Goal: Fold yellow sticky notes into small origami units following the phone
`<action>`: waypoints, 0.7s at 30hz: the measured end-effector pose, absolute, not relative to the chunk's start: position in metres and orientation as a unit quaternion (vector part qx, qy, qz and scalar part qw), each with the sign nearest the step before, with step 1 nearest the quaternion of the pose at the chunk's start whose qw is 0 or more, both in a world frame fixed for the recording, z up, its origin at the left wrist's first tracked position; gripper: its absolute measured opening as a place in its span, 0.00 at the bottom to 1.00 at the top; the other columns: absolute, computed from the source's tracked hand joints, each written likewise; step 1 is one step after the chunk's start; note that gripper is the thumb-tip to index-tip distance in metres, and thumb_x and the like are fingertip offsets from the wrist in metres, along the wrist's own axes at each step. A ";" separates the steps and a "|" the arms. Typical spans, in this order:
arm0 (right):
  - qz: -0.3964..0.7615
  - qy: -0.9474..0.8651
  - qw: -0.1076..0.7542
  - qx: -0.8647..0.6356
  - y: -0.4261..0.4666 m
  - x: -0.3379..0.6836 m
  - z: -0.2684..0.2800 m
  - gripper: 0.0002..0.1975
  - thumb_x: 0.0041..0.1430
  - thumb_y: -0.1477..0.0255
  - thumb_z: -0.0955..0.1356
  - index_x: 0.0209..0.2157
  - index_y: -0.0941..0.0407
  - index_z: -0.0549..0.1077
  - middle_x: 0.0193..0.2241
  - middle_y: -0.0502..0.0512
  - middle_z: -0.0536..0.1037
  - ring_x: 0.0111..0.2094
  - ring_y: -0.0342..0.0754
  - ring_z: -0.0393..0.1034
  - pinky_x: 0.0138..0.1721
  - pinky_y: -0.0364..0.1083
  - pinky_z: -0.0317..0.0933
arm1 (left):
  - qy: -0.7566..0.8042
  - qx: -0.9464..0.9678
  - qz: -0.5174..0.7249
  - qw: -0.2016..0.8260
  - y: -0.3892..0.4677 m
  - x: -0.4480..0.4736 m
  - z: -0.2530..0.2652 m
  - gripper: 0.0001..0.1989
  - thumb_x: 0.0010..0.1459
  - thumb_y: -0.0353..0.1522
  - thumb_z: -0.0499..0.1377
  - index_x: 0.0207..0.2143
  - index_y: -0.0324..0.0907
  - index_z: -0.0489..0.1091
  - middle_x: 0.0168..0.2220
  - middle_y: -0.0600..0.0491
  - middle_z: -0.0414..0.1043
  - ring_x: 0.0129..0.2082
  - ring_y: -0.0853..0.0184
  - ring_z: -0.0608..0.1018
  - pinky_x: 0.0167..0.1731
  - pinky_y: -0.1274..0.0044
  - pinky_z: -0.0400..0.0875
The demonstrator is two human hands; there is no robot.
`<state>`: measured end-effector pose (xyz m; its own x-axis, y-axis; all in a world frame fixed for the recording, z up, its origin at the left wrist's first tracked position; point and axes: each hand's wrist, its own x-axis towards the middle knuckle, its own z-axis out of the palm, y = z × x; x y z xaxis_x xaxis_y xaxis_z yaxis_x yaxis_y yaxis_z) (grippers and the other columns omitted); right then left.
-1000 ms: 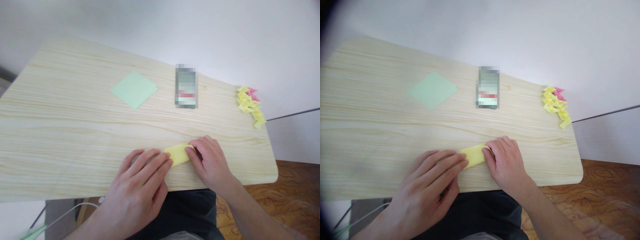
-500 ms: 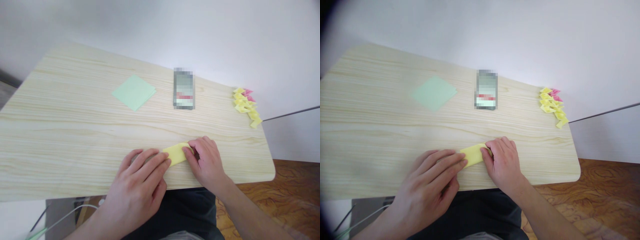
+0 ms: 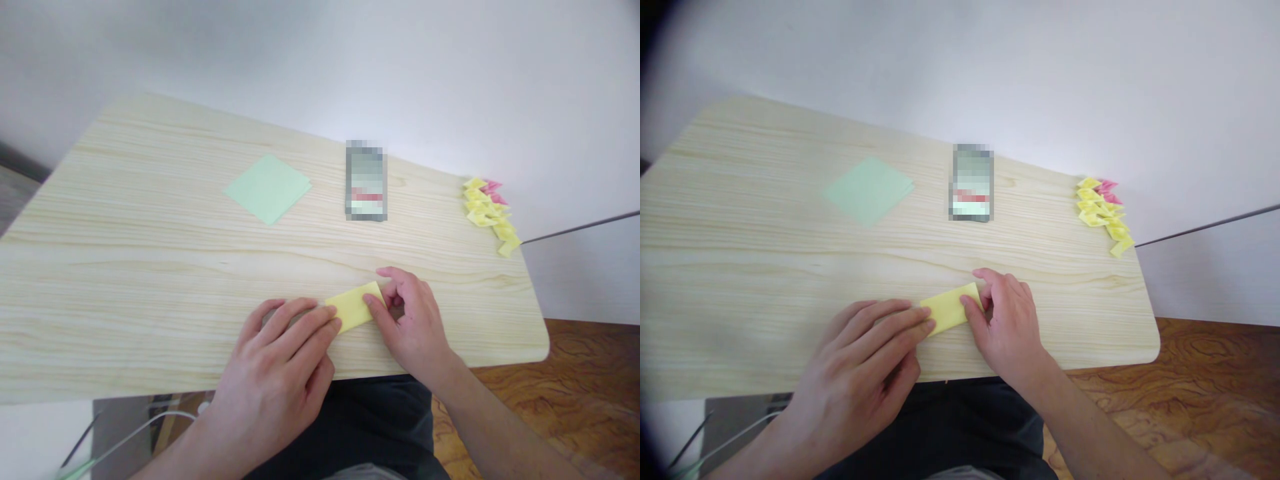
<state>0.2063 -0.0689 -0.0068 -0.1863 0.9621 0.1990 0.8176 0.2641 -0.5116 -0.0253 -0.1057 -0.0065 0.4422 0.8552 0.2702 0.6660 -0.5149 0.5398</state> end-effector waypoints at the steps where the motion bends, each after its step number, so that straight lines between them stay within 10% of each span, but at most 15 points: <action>1: 0.144 -0.757 0.245 -0.588 -0.069 0.206 -0.007 0.16 0.67 0.67 0.68 0.55 0.52 0.67 0.28 0.49 0.71 0.33 0.50 0.67 0.42 0.53 0.60 | 0.459 0.828 0.264 0.181 -0.105 -0.025 -0.006 0.19 0.61 0.26 0.61 0.54 0.47 0.74 0.57 0.54 0.76 0.59 0.55 0.73 0.61 0.56 0.64; 12: 0.127 -0.775 0.222 -0.578 -0.069 0.209 -0.005 0.12 0.68 0.66 0.68 0.50 0.53 0.72 0.31 0.52 0.73 0.37 0.51 0.66 0.43 0.53 0.58 | 0.513 0.788 0.292 0.172 -0.087 -0.011 0.003 0.05 0.63 0.32 0.63 0.33 0.47 0.78 0.39 0.55 0.81 0.44 0.60 0.76 0.47 0.63 0.68; 21: 0.098 -0.795 0.214 -0.559 -0.066 0.221 -0.005 0.09 0.69 0.65 0.68 0.45 0.53 0.76 0.36 0.54 0.76 0.42 0.53 0.67 0.46 0.52 0.58 | 0.513 0.788 0.291 0.177 -0.086 -0.012 -0.002 0.05 0.63 0.32 0.62 0.34 0.48 0.79 0.41 0.56 0.81 0.45 0.61 0.75 0.48 0.65 0.66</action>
